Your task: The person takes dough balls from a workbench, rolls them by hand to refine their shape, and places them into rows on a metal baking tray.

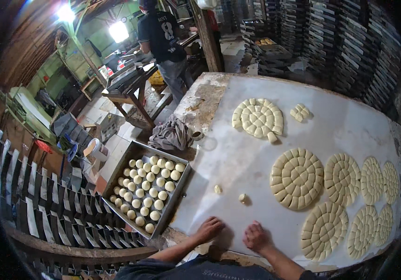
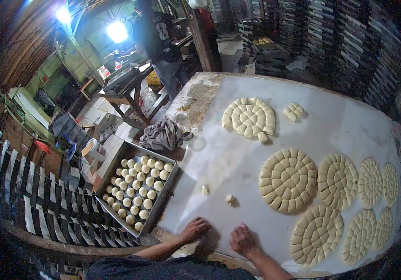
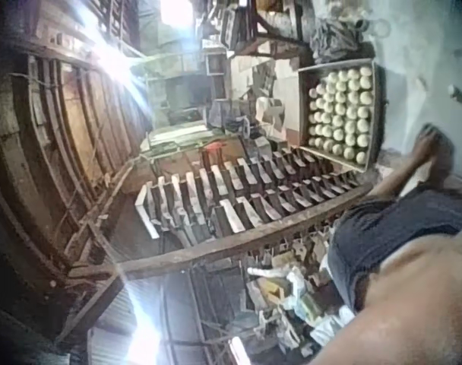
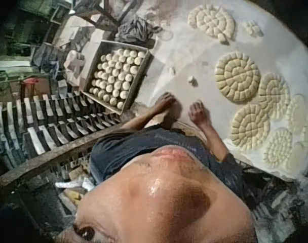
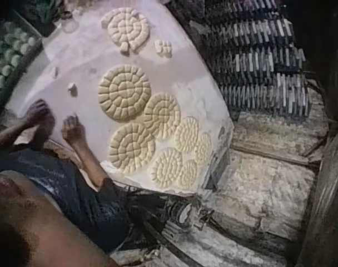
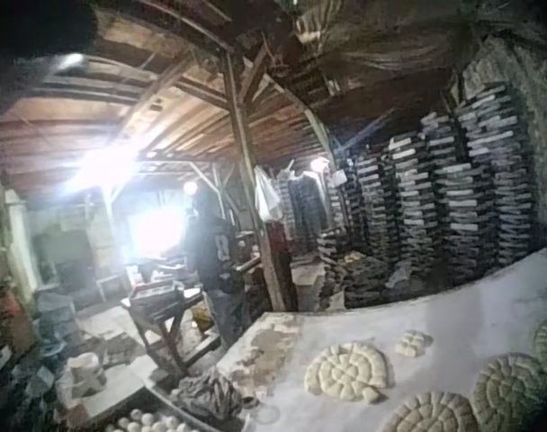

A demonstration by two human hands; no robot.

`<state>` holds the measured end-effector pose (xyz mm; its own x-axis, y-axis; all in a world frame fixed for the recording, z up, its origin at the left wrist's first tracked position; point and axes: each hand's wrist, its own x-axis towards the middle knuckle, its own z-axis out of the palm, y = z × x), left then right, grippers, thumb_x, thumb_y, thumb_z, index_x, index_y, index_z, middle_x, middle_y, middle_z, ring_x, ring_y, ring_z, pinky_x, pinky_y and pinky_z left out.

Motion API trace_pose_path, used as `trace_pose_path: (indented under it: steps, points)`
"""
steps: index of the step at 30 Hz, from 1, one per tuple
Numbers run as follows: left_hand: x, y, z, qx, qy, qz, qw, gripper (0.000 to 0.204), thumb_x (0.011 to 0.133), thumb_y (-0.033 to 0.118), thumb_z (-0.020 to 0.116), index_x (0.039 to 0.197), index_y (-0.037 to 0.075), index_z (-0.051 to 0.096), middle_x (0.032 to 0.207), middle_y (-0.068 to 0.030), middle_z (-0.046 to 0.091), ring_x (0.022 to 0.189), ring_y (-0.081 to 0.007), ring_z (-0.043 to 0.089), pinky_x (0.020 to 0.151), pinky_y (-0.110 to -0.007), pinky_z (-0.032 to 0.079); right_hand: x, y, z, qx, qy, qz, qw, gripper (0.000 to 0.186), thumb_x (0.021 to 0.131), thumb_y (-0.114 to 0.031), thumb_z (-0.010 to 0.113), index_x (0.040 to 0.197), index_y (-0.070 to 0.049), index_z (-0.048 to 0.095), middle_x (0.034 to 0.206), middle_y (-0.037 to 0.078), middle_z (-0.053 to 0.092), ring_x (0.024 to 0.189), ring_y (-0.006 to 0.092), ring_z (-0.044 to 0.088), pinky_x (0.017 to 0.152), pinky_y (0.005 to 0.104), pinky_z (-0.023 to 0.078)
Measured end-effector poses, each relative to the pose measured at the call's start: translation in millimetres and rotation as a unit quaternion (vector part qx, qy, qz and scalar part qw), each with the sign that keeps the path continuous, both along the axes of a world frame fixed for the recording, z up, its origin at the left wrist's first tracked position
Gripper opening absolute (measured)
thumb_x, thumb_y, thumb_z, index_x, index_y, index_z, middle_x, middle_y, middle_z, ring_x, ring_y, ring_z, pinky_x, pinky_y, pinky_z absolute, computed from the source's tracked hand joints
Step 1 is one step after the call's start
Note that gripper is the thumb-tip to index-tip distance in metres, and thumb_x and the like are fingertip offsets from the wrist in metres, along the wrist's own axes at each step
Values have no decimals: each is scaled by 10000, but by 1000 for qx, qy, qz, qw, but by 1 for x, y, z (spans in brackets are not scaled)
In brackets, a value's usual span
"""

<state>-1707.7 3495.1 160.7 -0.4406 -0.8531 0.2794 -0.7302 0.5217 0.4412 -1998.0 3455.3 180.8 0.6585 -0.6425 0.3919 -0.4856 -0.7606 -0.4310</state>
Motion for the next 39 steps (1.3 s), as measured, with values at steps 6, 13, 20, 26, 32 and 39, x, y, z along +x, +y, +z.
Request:
trace_pose_path:
  steps: [6, 13, 20, 26, 32, 39]
  points:
    - [85, -67, -2, -74, -2, 151, 986, 101, 803, 186, 702, 856, 144, 628, 835, -47, 573, 844, -283, 557, 803, -431, 446, 16, -73, 6, -13, -3, -223, 975, 107, 830, -82, 615, 856, 4, 556, 918, 207, 559, 948, 433, 538, 1006, 585, 407]
    - [11, -22, -4, 116, 241, 58, 962, 392, 773, 48, 632, 1164, 46, 602, 1168, -163, 611, 1128, -362, 556, 970, -447, 463, 88, -7, 4, 80, -43, -179, 980, 85, 900, -72, 552, 931, -9, 598, 983, 204, 583, 1028, 434, 547, 1031, 603, 379]
    - [161, 13, 100, 268, 268, 3, 925, 573, 766, -35, 650, 1323, 6, 521, 1229, -228, 592, 1172, -417, 558, 1017, -469, 465, 2, -19, 50, 397, 111, -420, 809, 305, 956, -202, 522, 883, 24, 714, 944, 249, 699, 789, 390, 674, 765, 443, 510]
    - [416, -139, 111, -71, 71, 315, 944, 343, 883, 95, 605, 1214, 10, 579, 1115, -229, 598, 975, -427, 602, 851, -506, 495, 224, -91, 76, 313, 6, -242, 918, 250, 944, -136, 614, 1139, 16, 654, 1069, 187, 688, 953, 291, 671, 867, 391, 525]
    - [498, -165, 68, 81, 44, 338, 936, 658, 893, 174, 667, 1443, -67, 399, 1284, -302, 540, 1202, -465, 534, 1053, -485, 445, 544, -155, 159, 77, -147, 86, 982, 356, 827, -118, 729, 1141, -3, 608, 1143, 199, 613, 1074, 391, 616, 942, 440, 502]
    - [471, 0, 142, -100, 76, 483, 867, 648, 860, 143, 730, 1409, -49, 446, 1337, -265, 535, 1230, -408, 527, 1074, -451, 422, 569, -156, 81, -51, -51, 91, 993, 369, 778, -115, 743, 1105, -1, 617, 1134, 189, 624, 1101, 435, 602, 991, 508, 483]
